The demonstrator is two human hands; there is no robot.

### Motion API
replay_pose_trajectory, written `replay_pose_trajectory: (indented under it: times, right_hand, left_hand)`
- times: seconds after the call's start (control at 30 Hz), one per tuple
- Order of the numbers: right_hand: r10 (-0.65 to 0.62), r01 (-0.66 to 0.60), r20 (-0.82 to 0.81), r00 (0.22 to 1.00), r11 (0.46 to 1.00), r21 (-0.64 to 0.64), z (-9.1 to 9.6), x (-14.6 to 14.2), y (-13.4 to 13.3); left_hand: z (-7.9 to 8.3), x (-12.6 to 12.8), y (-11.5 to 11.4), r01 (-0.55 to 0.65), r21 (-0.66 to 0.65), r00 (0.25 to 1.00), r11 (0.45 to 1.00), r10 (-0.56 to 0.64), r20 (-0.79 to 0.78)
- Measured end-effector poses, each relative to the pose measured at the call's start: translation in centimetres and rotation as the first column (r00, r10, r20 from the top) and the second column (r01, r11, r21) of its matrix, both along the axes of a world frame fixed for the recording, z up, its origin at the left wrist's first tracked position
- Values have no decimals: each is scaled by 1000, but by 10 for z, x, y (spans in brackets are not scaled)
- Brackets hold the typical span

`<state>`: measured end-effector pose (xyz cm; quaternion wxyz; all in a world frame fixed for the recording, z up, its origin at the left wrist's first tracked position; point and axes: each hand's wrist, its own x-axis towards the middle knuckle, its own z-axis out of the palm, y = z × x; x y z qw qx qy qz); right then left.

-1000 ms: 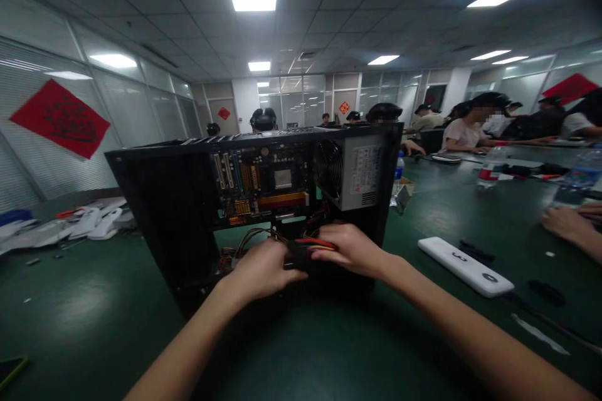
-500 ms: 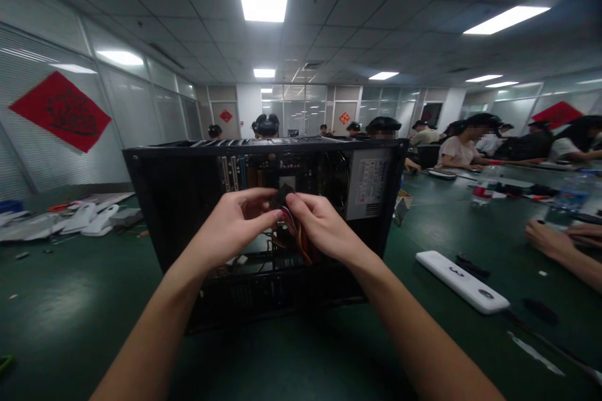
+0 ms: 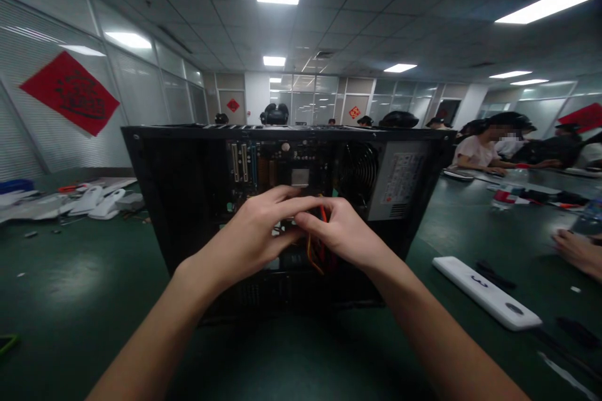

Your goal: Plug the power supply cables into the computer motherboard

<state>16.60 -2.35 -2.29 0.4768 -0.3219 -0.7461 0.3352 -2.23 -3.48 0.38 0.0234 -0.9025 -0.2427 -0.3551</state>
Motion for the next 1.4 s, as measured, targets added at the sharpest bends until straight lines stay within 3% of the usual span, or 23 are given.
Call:
replay_pose_trajectory:
  times: [0.17, 0.33, 0.43, 0.57, 0.77, 0.83, 0.9, 0.93, 1.0, 1.07, 1.1, 1.2, 1.27, 1.4]
  right_hand:
    - [-27, 24, -44, 999, 998, -62, 5, 10, -1]
    - [-54, 40, -163, 985, 995, -87, 13, 11, -4]
    - [-55, 33, -212, 976, 994, -106, 13, 10, -5]
    - [-49, 7, -238, 970, 985, -173, 12, 9, -7]
    - [-44, 7, -218, 975, 986, -166, 6, 7, -4]
    - [-57, 31, -193, 980, 990, -135, 3, 8, 1]
    - [-136, 138, -151, 979, 990, -1, -1, 10, 5]
    - [-214, 229, -127, 969, 966, 121, -3, 11, 8]
    - [-373, 360, -54, 926, 832, 421, -7, 14, 13]
    - [-474, 310, 74, 877, 678, 667, -14, 17, 17]
    - [-504, 245, 148, 851, 629, 738, -17, 18, 19]
    - [-587, 145, 279, 760, 571, 808, -28, 18, 26]
    - [-643, 165, 355, 678, 605, 779, -35, 17, 32]
    - [-629, 244, 582, 515, 759, 604, -43, 21, 44]
  left_hand:
    - [-8, -4, 11, 16, 263, 998, 965, -30, 50]
    - [-17, 0, 17, -23, 360, 995, 933, -14, 101]
    - [-20, 3, 17, -46, 376, 988, 925, -13, 155]
    - [-20, 4, 13, -163, 300, 971, 940, 99, 218]
    - [-20, 3, 14, -257, 266, 951, 929, 195, 240]
    - [-22, 3, 16, -279, 268, 950, 922, 224, 219]
    - [-23, 3, 17, -291, 264, 949, 920, 242, 204]
    - [-24, 3, 19, -293, 263, 949, 919, 246, 197]
    - [-27, 3, 23, -282, 267, 953, 921, 238, 185]
    - [-31, 2, 30, -257, 275, 962, 926, 217, 168]
    - [-34, 2, 34, -240, 279, 966, 930, 202, 159]
    - [-42, 1, 48, -189, 281, 980, 941, 162, 117]
    - [-47, 1, 54, -198, 248, 980, 948, 193, 43]
    - [-56, 2, 58, -350, 164, 905, 922, 378, -194]
